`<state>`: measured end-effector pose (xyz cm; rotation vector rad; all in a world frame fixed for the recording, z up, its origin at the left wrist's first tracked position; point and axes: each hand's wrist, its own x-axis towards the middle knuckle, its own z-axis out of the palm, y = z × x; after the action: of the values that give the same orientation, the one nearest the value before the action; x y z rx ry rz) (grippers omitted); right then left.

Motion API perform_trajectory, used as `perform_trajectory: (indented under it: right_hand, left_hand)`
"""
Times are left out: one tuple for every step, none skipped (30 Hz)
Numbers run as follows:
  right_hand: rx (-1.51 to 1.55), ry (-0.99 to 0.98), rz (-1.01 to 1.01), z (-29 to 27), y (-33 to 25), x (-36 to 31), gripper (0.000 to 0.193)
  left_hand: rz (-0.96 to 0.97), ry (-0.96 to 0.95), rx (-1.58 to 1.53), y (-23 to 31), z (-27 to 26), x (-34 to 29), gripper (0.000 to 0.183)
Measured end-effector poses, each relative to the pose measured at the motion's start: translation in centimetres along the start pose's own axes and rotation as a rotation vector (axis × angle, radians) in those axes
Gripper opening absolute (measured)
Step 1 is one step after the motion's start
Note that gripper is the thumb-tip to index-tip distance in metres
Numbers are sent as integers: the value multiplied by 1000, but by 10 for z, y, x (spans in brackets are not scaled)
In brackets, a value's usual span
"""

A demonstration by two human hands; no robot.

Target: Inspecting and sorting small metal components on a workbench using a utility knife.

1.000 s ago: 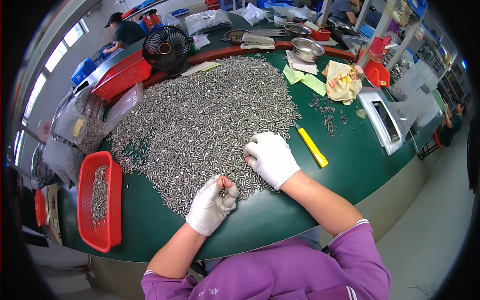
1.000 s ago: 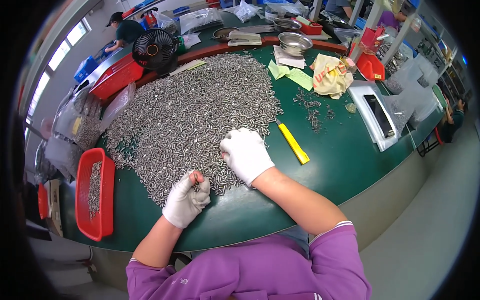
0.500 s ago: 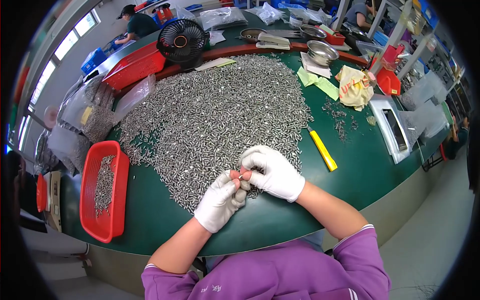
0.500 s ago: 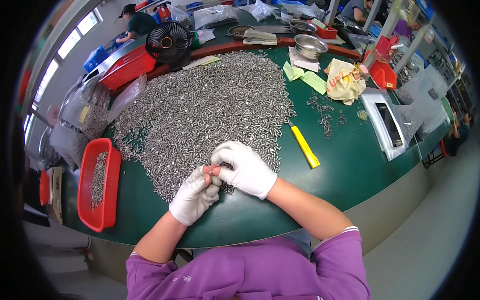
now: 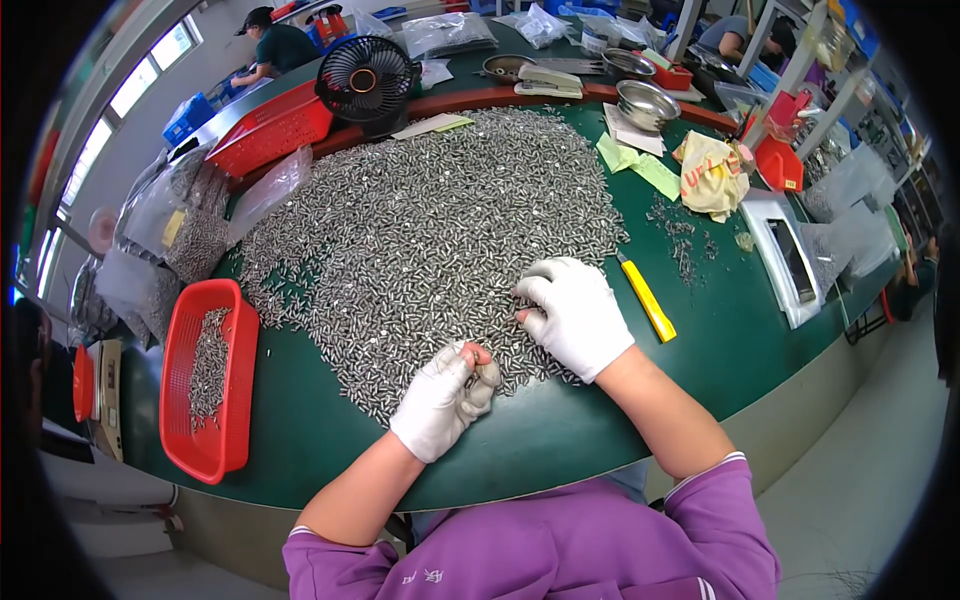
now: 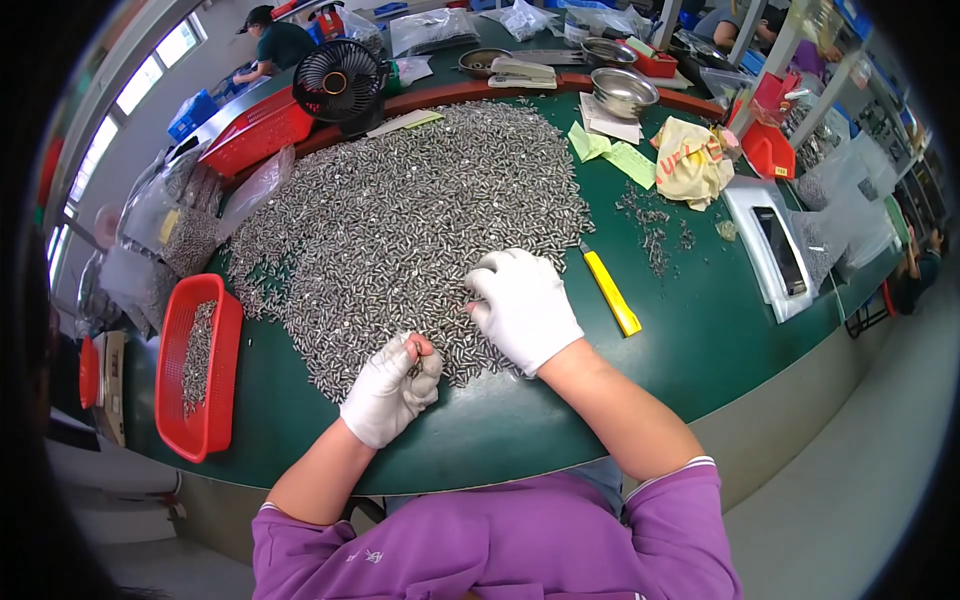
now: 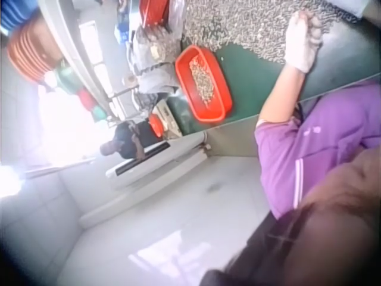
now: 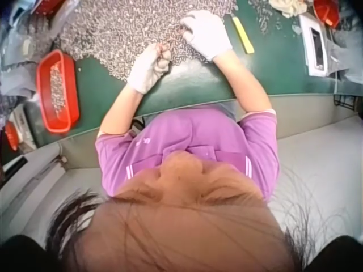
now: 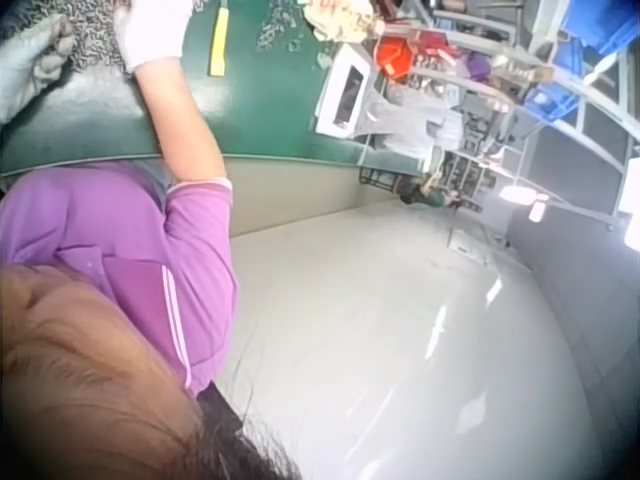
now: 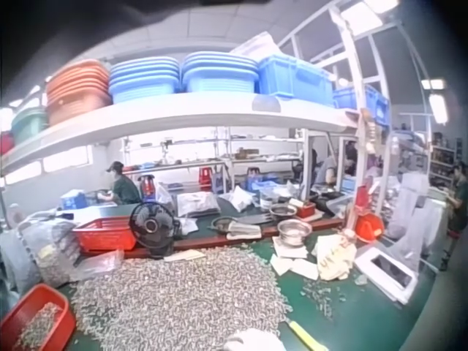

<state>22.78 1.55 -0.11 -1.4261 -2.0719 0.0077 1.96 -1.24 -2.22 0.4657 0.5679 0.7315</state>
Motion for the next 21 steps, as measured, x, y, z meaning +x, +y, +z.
perform_trajectory:
  right_hand:
    - [-88,-53,-5,2,5,-3,17]
    - [-91,-52,-4,4,8,-4,17]
    - [-82,-94,14,6,9,-3,15]
    - [-70,-137,32,8,9,-3,14]
    - [-71,-136,33,9,9,-3,14]
    - [-83,-144,40,10,8,-2,13]
    - [-93,-153,44,12,7,-2,11]
    - [-92,-154,44,12,7,-2,11]
    - [-40,-105,21,11,6,-2,10]
    - [11,-56,-2,11,6,-2,8]
    - [11,-57,-4,9,4,-1,8]
    - [146,-14,-37,5,0,0,9]
    - [282,29,-72,3,-3,0,9]
    - [305,72,-109,4,-6,0,10]
    - [315,45,-152,1,-8,1,11]
    - [326,19,-195,-1,-11,2,12]
    - [313,9,-242,-2,-12,2,17]
    - [316,9,-244,-3,-14,3,17]
    - [287,18,-305,-5,-15,3,18]
    - [258,27,-367,-7,-17,3,20]
    - [254,34,-392,-10,-17,4,22]
  left_hand:
    - [-2,-4,0,0,1,1,15]
    - [-2,3,4,-1,1,1,15]
    - [-2,10,7,-1,2,1,15]
    - [-4,9,8,-1,2,1,15]
    - [-6,25,15,-1,2,1,15]
    - [-9,41,22,-1,2,1,15]
    - [-8,42,22,-1,1,1,15]
    - [0,23,9,-1,0,0,15]
    - [8,4,-4,-1,-1,0,14]
    - [9,4,-5,0,2,0,14]
    - [16,28,-9,2,6,-1,12]
    - [24,52,-12,3,9,-2,11]
    - [27,53,-12,3,9,-1,11]
    - [15,47,-25,3,8,-1,10]
    - [4,41,-38,3,7,0,10]
    - [12,16,-42,2,6,0,10]
    - [15,19,-41,2,2,0,10]
    - [24,-21,-35,1,-1,1,9]
    - [30,-63,-29,0,-3,1,9]
    - [30,-61,-30,0,-3,1,9]
    - [25,-45,-16,0,-1,0,9]
